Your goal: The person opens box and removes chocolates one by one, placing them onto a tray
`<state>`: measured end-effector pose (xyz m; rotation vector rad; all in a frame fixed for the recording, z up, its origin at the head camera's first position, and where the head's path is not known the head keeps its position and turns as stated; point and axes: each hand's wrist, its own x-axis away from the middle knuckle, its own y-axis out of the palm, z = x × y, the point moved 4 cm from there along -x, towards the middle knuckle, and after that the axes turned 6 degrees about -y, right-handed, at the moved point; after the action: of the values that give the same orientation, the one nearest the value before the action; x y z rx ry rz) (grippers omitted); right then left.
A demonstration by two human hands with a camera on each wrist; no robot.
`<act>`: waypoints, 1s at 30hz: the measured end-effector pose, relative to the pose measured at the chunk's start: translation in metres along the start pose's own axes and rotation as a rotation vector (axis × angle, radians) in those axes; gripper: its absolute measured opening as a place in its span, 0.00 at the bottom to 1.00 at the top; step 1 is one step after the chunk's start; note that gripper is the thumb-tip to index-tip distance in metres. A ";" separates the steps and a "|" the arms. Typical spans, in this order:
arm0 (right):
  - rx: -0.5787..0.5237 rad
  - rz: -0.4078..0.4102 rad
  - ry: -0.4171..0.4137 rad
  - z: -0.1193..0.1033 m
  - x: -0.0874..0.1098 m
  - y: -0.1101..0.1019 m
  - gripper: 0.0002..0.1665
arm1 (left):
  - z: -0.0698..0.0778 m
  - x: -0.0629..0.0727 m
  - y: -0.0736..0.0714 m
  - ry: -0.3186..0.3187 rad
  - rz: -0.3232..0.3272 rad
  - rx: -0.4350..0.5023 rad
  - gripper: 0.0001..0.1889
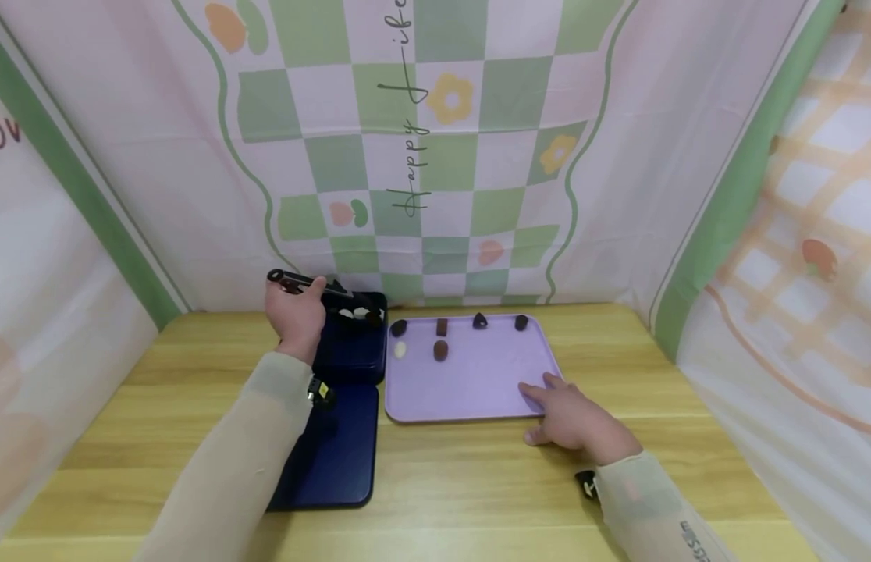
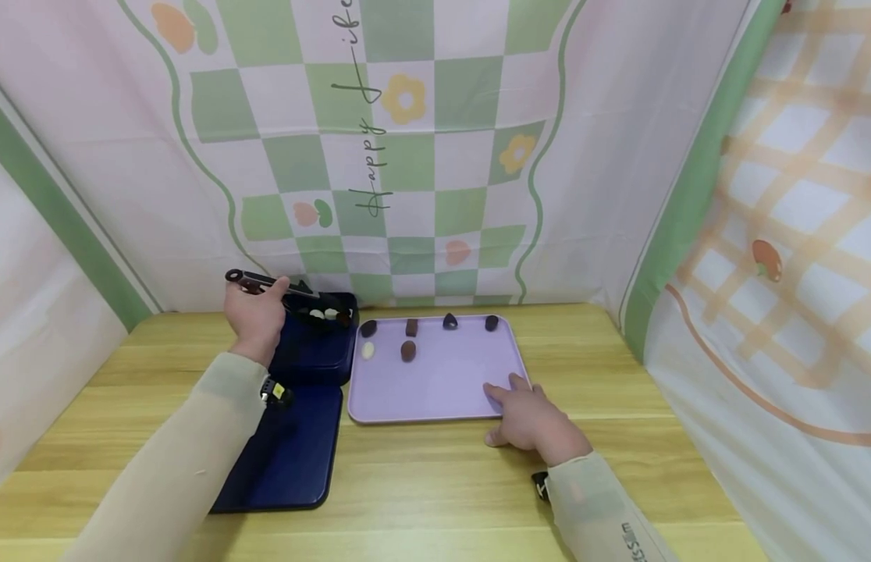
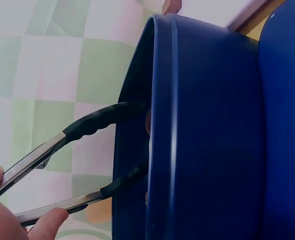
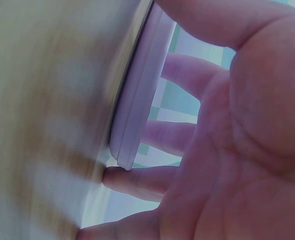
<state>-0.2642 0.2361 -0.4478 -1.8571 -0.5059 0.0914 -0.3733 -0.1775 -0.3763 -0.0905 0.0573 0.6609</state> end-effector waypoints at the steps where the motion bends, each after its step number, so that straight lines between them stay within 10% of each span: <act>1: -0.001 0.000 0.001 0.000 0.000 0.000 0.48 | 0.000 0.000 0.001 -0.002 -0.006 -0.003 0.21; 23: -0.006 0.005 0.012 -0.003 0.000 0.001 0.48 | -0.001 0.001 0.003 -0.019 -0.044 -0.014 0.20; 30: -0.006 -0.001 0.020 -0.002 0.000 0.001 0.48 | -0.005 -0.007 -0.006 -0.094 -0.012 0.111 0.24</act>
<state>-0.2632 0.2341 -0.4479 -1.8619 -0.4933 0.0704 -0.3752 -0.1873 -0.3800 0.0473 0.0030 0.6485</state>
